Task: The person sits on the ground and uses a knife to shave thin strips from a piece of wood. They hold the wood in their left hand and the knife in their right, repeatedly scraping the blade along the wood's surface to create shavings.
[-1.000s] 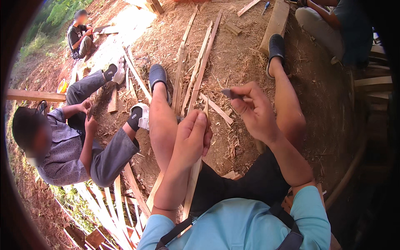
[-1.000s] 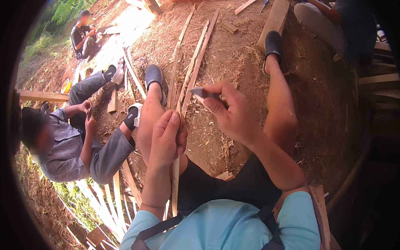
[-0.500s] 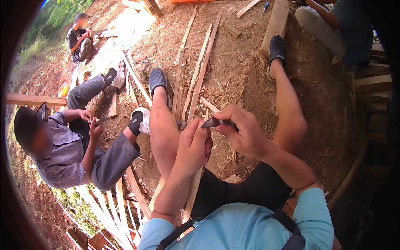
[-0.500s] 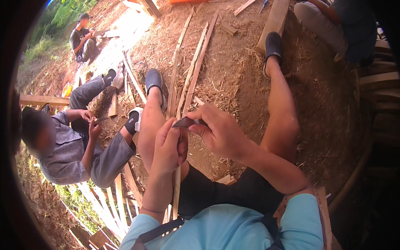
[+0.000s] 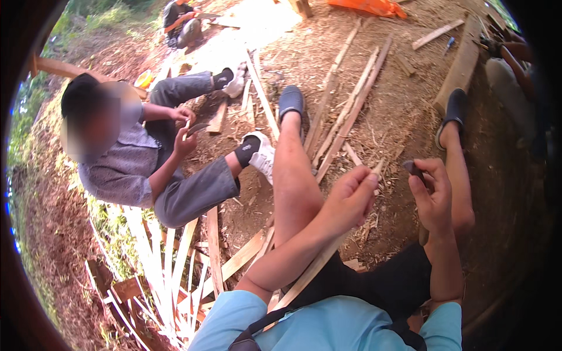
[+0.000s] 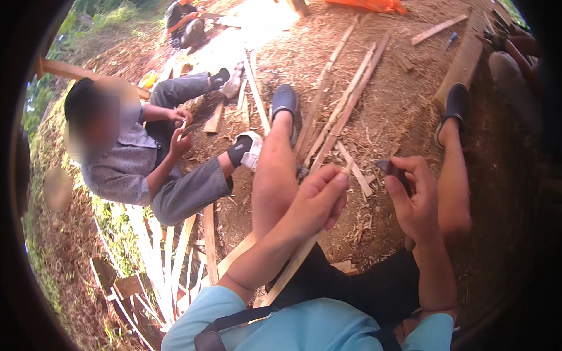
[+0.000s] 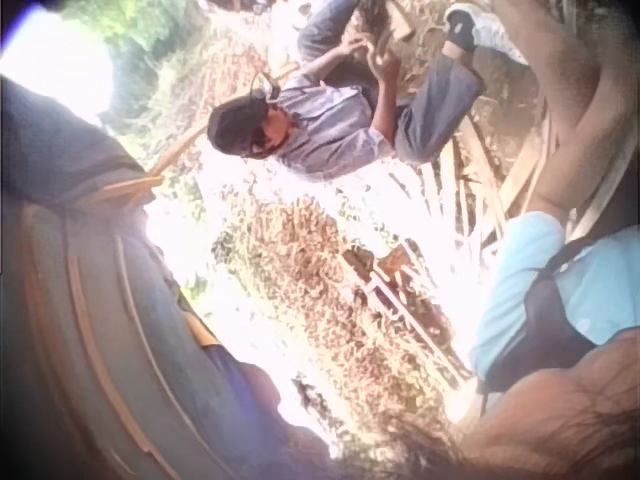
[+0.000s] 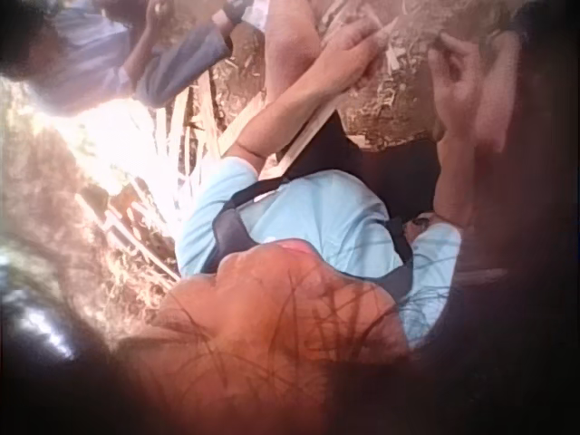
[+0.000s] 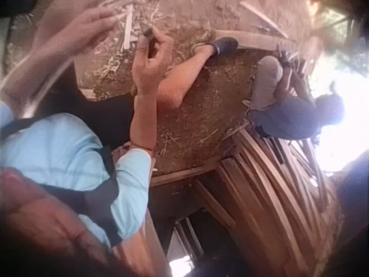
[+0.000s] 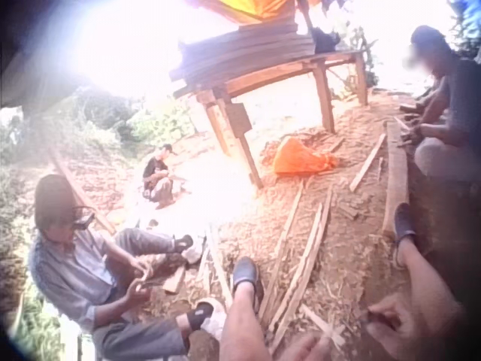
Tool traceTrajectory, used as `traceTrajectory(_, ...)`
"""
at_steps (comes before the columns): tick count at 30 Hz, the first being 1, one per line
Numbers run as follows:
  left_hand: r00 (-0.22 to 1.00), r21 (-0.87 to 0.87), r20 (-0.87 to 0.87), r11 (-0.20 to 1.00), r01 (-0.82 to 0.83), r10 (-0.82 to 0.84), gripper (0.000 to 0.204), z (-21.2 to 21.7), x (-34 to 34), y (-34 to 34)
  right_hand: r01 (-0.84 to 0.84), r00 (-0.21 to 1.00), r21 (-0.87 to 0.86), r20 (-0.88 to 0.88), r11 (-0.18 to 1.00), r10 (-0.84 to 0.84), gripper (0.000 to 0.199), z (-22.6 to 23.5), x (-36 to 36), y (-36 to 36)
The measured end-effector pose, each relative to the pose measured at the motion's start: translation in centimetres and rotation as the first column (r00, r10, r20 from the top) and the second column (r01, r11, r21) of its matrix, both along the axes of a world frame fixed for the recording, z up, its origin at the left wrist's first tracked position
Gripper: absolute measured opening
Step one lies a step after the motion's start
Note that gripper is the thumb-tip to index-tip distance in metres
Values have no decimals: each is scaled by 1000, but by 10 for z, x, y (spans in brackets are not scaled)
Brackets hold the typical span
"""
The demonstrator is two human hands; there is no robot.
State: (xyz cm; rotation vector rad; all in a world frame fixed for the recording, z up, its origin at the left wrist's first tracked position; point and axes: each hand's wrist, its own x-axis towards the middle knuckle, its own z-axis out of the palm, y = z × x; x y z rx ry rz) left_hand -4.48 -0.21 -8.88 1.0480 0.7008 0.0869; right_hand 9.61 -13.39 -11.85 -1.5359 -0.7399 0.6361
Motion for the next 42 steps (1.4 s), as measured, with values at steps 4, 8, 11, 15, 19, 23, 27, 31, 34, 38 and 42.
traceTrajectory(4,997,-44,71,999,-29,32,22,-4,-3,1,-112,994,2,6,994,112,24,5,-11,0)
traceTrajectory(8,993,-24,111,999,-23,25,22,-12,-7,0,-109,993,-14,51,994,109,28,1,-12,5)
traceTrajectory(11,997,-36,79,999,-6,9,23,-9,-4,4,-85,994,-72,61,994,89,30,5,-12,4)
traceTrajectory(15,999,-34,25,999,-21,22,22,-12,4,5,-21,999,-92,-44,996,17,29,4,-10,6)
traceTrajectory(19,999,-106,30,994,-23,26,23,-9,24,-2,-55,998,-87,-16,995,54,28,7,-3,7)
traceTrajectory(23,999,-139,-20,990,-37,34,25,-9,22,6,-74,988,-171,121,983,95,25,4,2,23)
traceTrajectory(27,996,-133,-37,987,-91,87,26,-4,35,-3,-30,989,-31,145,999,35,27,-4,10,22)
traceTrajectory(31,998,-155,-47,986,-60,53,25,-3,43,-8,-78,985,-3,156,997,78,26,5,18,14)
traceTrajectory(34,995,-156,-16,983,-95,94,23,-4,39,-7,-141,972,-20,186,990,142,23,7,18,14)
traceTrajectory(38,992,-95,-17,988,-125,124,22,-8,34,-12,-197,959,36,215,980,185,20,-4,16,16)
traceTrajectory(42,994,14,36,994,-104,104,21,-13,29,-13,-208,961,108,209,972,183,18,-4,18,20)
